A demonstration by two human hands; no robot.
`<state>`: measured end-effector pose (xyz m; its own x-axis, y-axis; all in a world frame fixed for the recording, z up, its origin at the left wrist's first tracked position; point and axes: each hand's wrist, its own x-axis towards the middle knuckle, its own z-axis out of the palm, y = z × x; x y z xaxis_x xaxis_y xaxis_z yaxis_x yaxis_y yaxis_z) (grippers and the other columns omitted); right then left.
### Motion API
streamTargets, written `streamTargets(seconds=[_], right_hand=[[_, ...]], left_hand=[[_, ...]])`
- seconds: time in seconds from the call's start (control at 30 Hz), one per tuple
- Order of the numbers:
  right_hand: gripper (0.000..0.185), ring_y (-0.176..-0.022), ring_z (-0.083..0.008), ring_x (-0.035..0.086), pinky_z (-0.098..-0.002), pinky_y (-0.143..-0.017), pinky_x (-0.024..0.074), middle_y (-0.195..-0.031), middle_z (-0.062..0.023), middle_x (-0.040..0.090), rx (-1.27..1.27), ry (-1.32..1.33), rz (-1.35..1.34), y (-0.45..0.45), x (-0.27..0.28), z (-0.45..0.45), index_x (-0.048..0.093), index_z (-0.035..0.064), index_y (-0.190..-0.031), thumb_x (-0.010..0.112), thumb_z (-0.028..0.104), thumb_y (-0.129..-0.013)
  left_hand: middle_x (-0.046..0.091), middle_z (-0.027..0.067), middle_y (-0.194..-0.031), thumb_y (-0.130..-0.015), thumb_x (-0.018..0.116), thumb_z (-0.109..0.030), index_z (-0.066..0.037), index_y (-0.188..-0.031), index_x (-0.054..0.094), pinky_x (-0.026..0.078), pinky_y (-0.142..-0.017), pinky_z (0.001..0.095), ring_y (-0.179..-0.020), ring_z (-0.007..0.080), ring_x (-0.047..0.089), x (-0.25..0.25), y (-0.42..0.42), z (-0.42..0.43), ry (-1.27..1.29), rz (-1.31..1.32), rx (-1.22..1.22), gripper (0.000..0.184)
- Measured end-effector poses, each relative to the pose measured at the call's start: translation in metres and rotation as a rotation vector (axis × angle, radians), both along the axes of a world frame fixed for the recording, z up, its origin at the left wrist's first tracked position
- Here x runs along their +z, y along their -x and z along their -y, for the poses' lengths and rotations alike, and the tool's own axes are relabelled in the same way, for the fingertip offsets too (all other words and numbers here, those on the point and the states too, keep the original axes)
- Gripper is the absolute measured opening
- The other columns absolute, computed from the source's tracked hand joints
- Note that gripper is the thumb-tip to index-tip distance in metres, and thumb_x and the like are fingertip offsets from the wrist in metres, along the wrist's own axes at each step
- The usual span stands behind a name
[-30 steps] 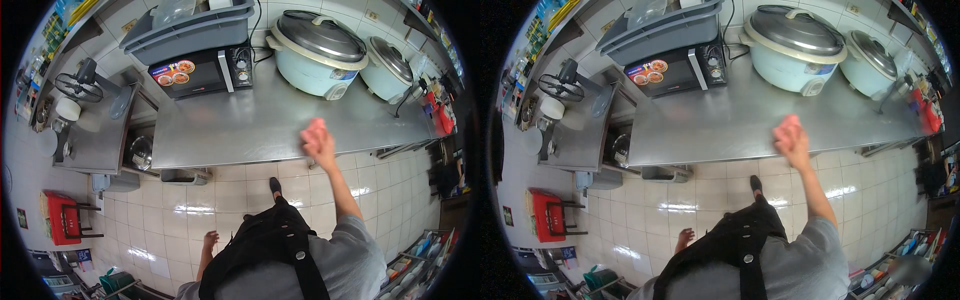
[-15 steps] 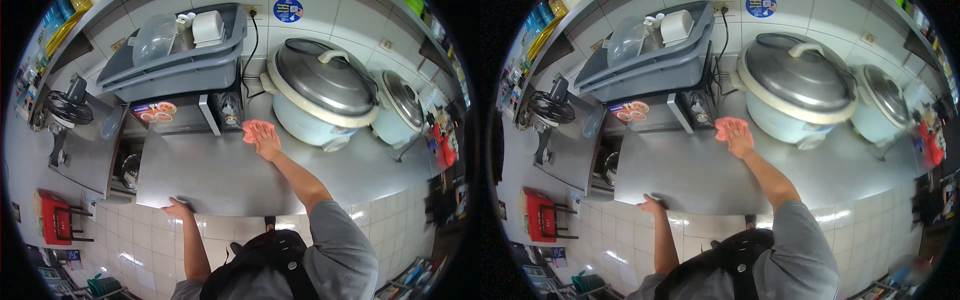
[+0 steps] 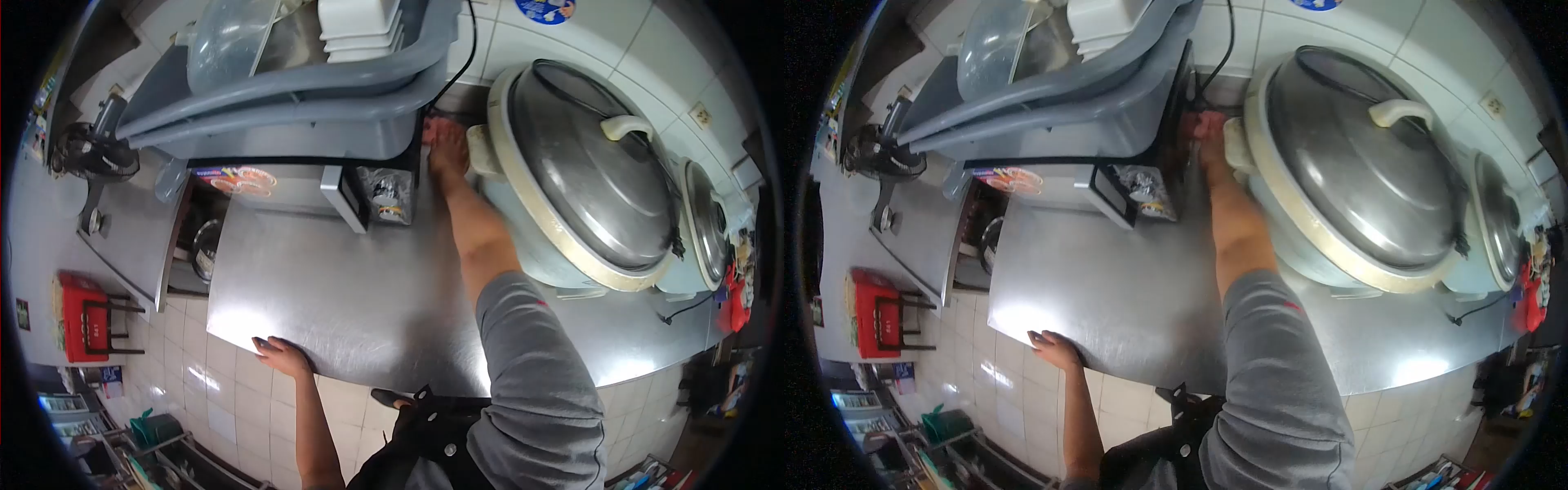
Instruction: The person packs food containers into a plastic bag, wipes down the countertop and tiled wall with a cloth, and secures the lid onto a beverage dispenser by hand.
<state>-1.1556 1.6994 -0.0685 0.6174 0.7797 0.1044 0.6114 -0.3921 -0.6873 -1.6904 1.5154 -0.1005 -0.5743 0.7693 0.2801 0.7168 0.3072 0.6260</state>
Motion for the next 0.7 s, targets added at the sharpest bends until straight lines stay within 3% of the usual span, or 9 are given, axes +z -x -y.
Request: streamTargets(seconds=[0.03,0.07,0.1,0.17,0.3,0.37,0.4,0.53,0.7], right_hand=[[0.055,-0.145,-0.0313,0.012,-0.048,-0.117,0.0089,-0.157,-0.008,0.018,-0.065,0.093,0.186,-0.005,-0.01,-0.008,0.022,0.0248,-0.15,0.034,0.034,-0.098],[0.054,-0.145,-0.0319,0.011,-0.0486,-0.117,0.0081,-0.157,-0.0072,0.017,-0.13,0.182,0.375,-0.002,-0.016,-0.01,0.022,0.0271,-0.15,0.034,0.034,-0.098],[0.054,-0.145,-0.0319,0.011,-0.0486,-0.117,0.0081,-0.157,-0.0072,0.017,-0.122,0.192,0.37,0.001,-0.02,-0.01,0.022,0.0271,-0.15,0.034,0.034,-0.098],[0.052,-0.144,-0.033,0.013,-0.05,-0.116,0.0085,-0.157,-0.0074,0.018,-0.131,0.217,0.295,0.003,-0.011,-0.005,0.026,0.0282,-0.149,0.035,0.035,-0.097],[0.052,-0.143,-0.0357,0.017,-0.0515,-0.115,0.0119,-0.154,-0.0091,0.024,-0.099,0.15,0.426,0.033,-0.022,0.034,0.032,0.0294,-0.146,0.042,0.034,-0.095],[0.056,-0.142,-0.0342,0.019,-0.0519,-0.114,0.0144,-0.153,-0.009,0.026,-0.093,0.123,0.455,0.061,-0.015,0.065,0.033,0.0266,-0.146,0.047,0.032,-0.091],[0.06,-0.141,-0.0328,0.022,-0.0523,-0.114,0.0169,-0.152,-0.0089,0.028,-0.089,0.103,0.478,0.078,-0.012,0.084,0.034,0.0239,-0.145,0.051,0.03,-0.088],[0.068,-0.139,-0.035,0.026,-0.0541,-0.112,0.0185,-0.15,-0.0118,0.032,0.019,0.065,0.574,0.149,-0.019,0.17,0.031,0.0168,-0.147,0.056,0.03,-0.084],[0.063,-0.135,-0.0363,0.032,-0.0533,-0.111,0.0215,-0.149,-0.0108,0.034,0.252,0.011,0.612,0.227,-0.007,0.323,0.032,0.017,-0.147,0.053,0.028,-0.088]], left_hand=[[0.034,0.0282,-0.138,-0.099,0.041,-0.026,0.0,-0.14,0.035,0.038,-0.1,0.0462,-0.119,0.0426,0.045,0.005,-0.003,0.001,0.004,0.124,-0.011,0.049],[0.034,0.0287,-0.138,-0.099,0.04,-0.026,-0.001,-0.14,0.035,0.038,-0.1,0.0457,-0.119,0.0424,0.046,0.004,-0.001,0.002,0.046,0.06,-0.001,0.048],[0.033,0.0291,-0.138,-0.099,0.04,-0.026,-0.002,-0.141,0.035,0.038,-0.101,0.0453,-0.119,0.0421,0.046,0.004,0.0,0.002,0.087,-0.001,0.002,0.048],[0.032,0.03,-0.138,-0.099,0.04,-0.025,-0.003,-0.141,0.035,0.038,-0.101,0.045,-0.118,0.0421,0.047,0.017,-0.009,0.002,0.072,0.115,-0.007,0.048],[0.033,0.031,-0.137,-0.099,0.04,-0.026,-0.006,-0.142,0.036,0.038,-0.101,0.0454,-0.116,0.0426,0.048,0.01,-0.004,0.002,0.015,0.078,-0.002,0.047],[0.031,0.0326,-0.139,-0.099,0.039,-0.026,-0.01,-0.142,0.036,0.037,-0.102,0.0463,-0.122,0.043,0.044,0.028,-0.012,0.005,0.123,0.162,0.043,0.046],[0.029,0.0338,-0.14,-0.099,0.039,-0.026,-0.012,-0.143,0.037,0.037,-0.102,0.0471,-0.124,0.0455,0.039,0.021,-0.01,0.004,0.122,0.059,0.059,0.046],[0.027,0.0365,-0.14,-0.098,0.039,-0.028,-0.011,-0.144,0.033,0.038,-0.101,0.0502,-0.125,0.0492,0.037,0.019,-0.008,0.007,0.057,0.091,0.043,0.049],[0.026,0.0418,-0.137,-0.096,0.047,-0.029,-0.014,-0.146,0.028,0.041,-0.098,0.0498,-0.123,0.0493,0.041,0.006,0.012,0.009,0.157,0.032,0.038,0.055]])
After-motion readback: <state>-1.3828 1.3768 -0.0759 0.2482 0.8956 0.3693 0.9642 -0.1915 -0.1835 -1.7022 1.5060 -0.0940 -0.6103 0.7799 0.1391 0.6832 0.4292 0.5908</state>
